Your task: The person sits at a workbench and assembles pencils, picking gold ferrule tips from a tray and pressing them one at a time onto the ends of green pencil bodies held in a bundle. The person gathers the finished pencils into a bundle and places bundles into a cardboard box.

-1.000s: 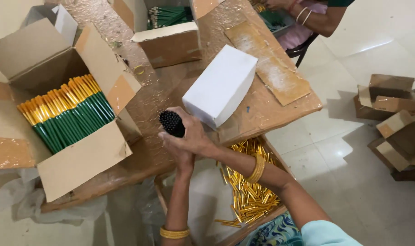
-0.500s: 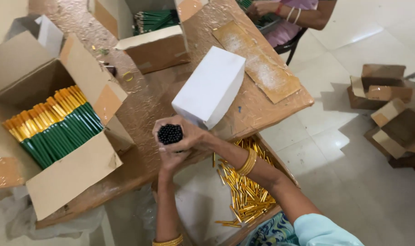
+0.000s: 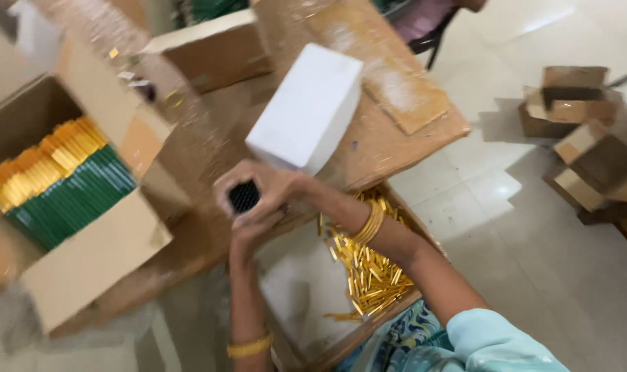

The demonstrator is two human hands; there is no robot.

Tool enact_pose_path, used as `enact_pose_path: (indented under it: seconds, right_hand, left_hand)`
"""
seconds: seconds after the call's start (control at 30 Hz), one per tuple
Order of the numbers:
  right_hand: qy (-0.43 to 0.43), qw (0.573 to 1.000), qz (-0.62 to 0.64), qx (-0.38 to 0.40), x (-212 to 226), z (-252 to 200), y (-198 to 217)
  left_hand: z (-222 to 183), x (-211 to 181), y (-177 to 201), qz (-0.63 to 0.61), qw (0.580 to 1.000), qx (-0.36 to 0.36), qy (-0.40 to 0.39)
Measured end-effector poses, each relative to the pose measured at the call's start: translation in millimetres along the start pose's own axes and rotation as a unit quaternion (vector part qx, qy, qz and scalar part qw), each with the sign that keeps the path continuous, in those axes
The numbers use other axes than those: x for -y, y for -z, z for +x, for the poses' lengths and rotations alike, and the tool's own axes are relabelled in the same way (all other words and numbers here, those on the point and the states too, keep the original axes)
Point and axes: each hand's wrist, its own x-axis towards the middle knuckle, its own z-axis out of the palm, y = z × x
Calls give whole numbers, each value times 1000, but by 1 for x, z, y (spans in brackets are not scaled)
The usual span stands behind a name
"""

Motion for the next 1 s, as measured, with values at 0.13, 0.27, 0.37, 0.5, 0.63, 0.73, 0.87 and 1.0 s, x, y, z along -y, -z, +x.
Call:
enact_pose_path:
  seconds: [0.13,0.27,0.37,0.5,0.63,0.73,0.87,1.0]
  right_hand:
    - [-45,998,0,-53,2,-6,-20]
    - [-67,971,-122,-193,10,-17,-40]
    - [-77,948,-148,-270,18,-19,-44]
    - [-113,973,-25,-202,24,-23,-23]
    - [-86,986,-5,-145,8,-31,-13]
    - [-105,985,14,-138,5,-32,-22]
    - [-121,958,-46,-257,18,-26,-47]
    - [-92,939,-169,-284,7,-26,-50]
  left_hand:
    - [-12,-34,0,57,988,-139,-23]
    - [-12,-102,-36,127,953,-263,-77]
    - [-4,-124,-56,113,942,-305,-82]
    - [8,-112,-46,13,979,-199,38]
    - [15,-123,-28,24,987,-151,-57]
    - [17,-112,-29,22,989,-108,-97]
    - [15,-101,-35,61,987,-140,-52]
    - [8,-110,-33,116,980,-119,107]
